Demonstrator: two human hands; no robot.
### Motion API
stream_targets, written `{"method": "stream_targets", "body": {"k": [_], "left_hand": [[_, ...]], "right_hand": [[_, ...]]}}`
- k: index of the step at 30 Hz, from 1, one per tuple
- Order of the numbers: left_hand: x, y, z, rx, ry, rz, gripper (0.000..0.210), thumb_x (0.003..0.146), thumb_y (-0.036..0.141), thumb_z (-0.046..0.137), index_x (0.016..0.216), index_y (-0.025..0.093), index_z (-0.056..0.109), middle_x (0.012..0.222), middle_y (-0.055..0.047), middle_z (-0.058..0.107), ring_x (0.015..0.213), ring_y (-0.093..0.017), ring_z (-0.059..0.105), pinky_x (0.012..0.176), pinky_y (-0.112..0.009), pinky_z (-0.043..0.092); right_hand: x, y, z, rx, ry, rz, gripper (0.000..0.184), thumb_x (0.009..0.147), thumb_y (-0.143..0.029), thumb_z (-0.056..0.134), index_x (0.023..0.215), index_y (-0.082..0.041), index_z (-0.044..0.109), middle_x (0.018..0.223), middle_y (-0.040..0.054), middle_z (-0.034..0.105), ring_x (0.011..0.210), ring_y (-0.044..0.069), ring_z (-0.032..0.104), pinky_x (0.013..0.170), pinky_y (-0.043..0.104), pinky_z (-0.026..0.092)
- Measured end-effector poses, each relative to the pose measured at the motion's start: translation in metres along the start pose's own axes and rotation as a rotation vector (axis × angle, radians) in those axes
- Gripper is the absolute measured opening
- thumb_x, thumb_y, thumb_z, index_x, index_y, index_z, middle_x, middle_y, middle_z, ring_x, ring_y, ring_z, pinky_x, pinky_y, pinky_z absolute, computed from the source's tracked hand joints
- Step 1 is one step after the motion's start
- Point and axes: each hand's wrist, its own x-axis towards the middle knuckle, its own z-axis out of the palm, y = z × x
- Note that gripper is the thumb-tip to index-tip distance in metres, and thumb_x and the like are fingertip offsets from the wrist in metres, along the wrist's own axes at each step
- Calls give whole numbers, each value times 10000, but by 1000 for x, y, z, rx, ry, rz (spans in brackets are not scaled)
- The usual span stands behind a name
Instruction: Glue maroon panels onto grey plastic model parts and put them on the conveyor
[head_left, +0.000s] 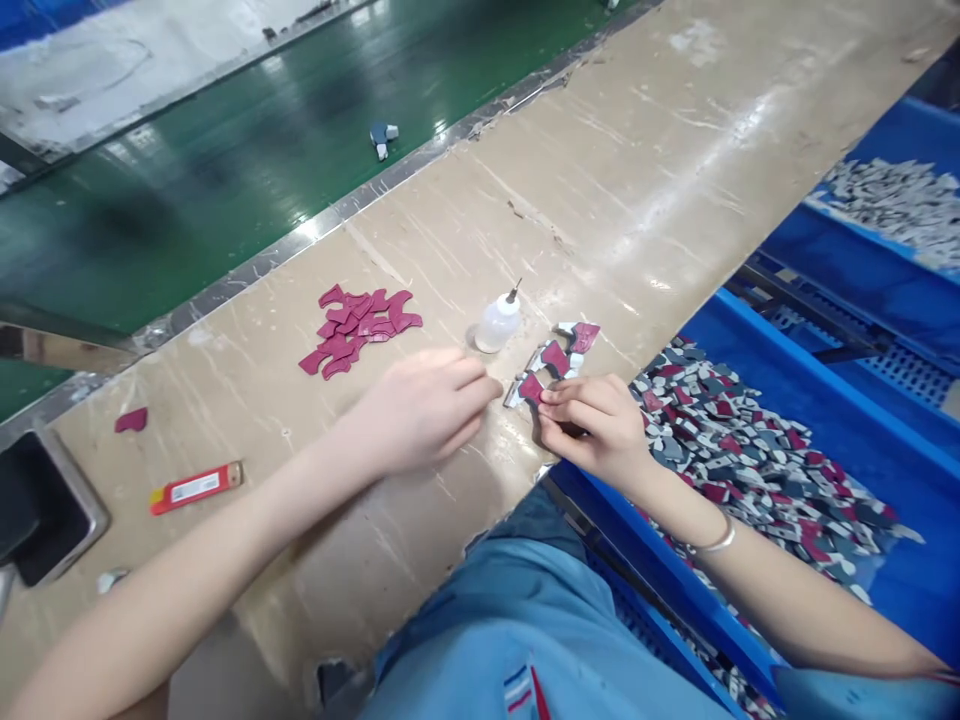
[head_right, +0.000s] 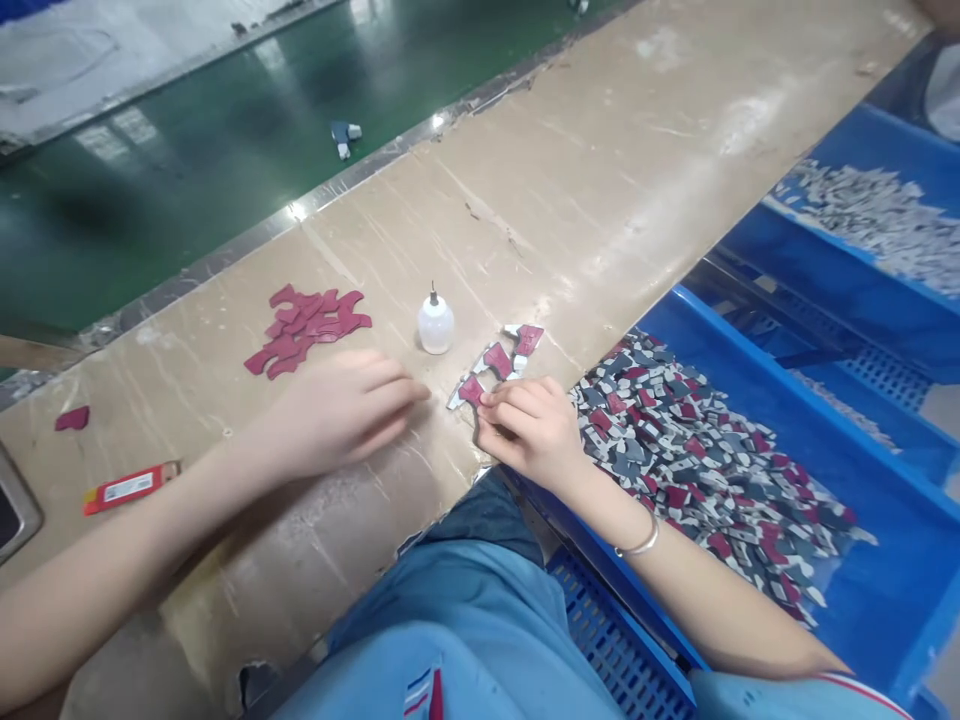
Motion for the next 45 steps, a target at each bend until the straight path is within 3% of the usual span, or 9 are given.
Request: {"method": "stream_targets", "body": {"k": [5, 16, 19, 24, 30, 34, 37, 41, 45], "left_hand": [[15, 21, 37, -30, 9, 56, 348, 1085, 171, 510, 1358, 118, 720, 1408, -134, 774, 1253, -269, 696, 1095, -394, 540], [12, 30, 55, -117, 119, -221, 334, 1062, 203, 547, 1245, 247, 823, 1305, -49, 842, 1323, -335, 653, 1125, -583, 438], [8, 32, 59, -158, 142, -279, 359, 1040, 199, 567, 1284, 290, 815, 1336, -33, 827, 1176, -300, 675, 1050, -556, 452], [10, 39, 61, -190, 143, -313, 360, 1029, 212, 564, 1270, 261, 826, 1349, -46, 817, 927, -248, 652, 986, -535, 483], [22, 37, 53, -196, 101, -285, 349, 995, 162, 589, 1221, 222, 848, 1290, -88, 840, 1261, -353, 677, 1095, -620, 497], [22, 34, 30, -218, 91, -232, 349, 1010, 153, 576, 1246, 218, 824, 1334, -83, 828, 1306, -289, 716, 1105, -504, 576], [1, 37, 1, -216, 179, -290, 385, 1069, 161, 473, 1318, 186, 766, 1459, -129, 761, 1300, -252, 737, 1108, -466, 594], [-62, 45, -41, -153, 294, -460, 290, 1074, 199, 504, 1186, 246, 767, 1238, -75, 849, 1149, -256, 801, 1049, -450, 625], [-148, 52, -48, 32, 165, -752, 274, 1050, 353, 540, 1248, 328, 729, 1258, -73, 836, 1149, -374, 792, 1002, -573, 635]], "right_hand": [[-9, 4, 2, -21, 38, -11, 134, 981, -176, 738, 908, -285, 713, 849, -8, 828, 821, 215, 774, 700, 387, 523], [-17, 9, 12, 16, 61, 44, 116, 960, -195, 742, 898, -293, 744, 865, -4, 818, 732, 198, 701, 678, 401, 462], [-17, 10, 13, 39, 59, 48, 120, 955, -187, 735, 890, -288, 726, 866, -3, 814, 738, 199, 711, 687, 402, 456], [-15, 11, 15, 53, 55, 53, 155, 959, -178, 722, 838, -270, 692, 846, -1, 798, 715, 189, 697, 688, 399, 434], [-11, 16, 8, 62, -11, 76, 159, 955, -246, 736, 800, -280, 740, 834, 6, 814, 746, 204, 720, 718, 402, 497], [-15, 12, -10, 130, 10, 116, 134, 981, -272, 711, 995, -325, 833, 1059, 29, 864, 938, 251, 792, 828, 445, 613], [-21, 7, -23, 183, 166, 227, 243, 1007, -204, 656, 1128, -320, 832, 1178, 69, 842, 1045, 275, 793, 886, 479, 635], [-22, 3, -33, 326, 304, 391, 190, 982, -217, 721, 1102, -307, 837, 1084, 63, 831, 1000, 266, 773, 828, 432, 618], [-11, -6, -35, 586, 395, 594, 127, 1010, -383, 724, 1037, -308, 821, 812, 5, 739, 638, 170, 620, 602, 330, 511]]}}
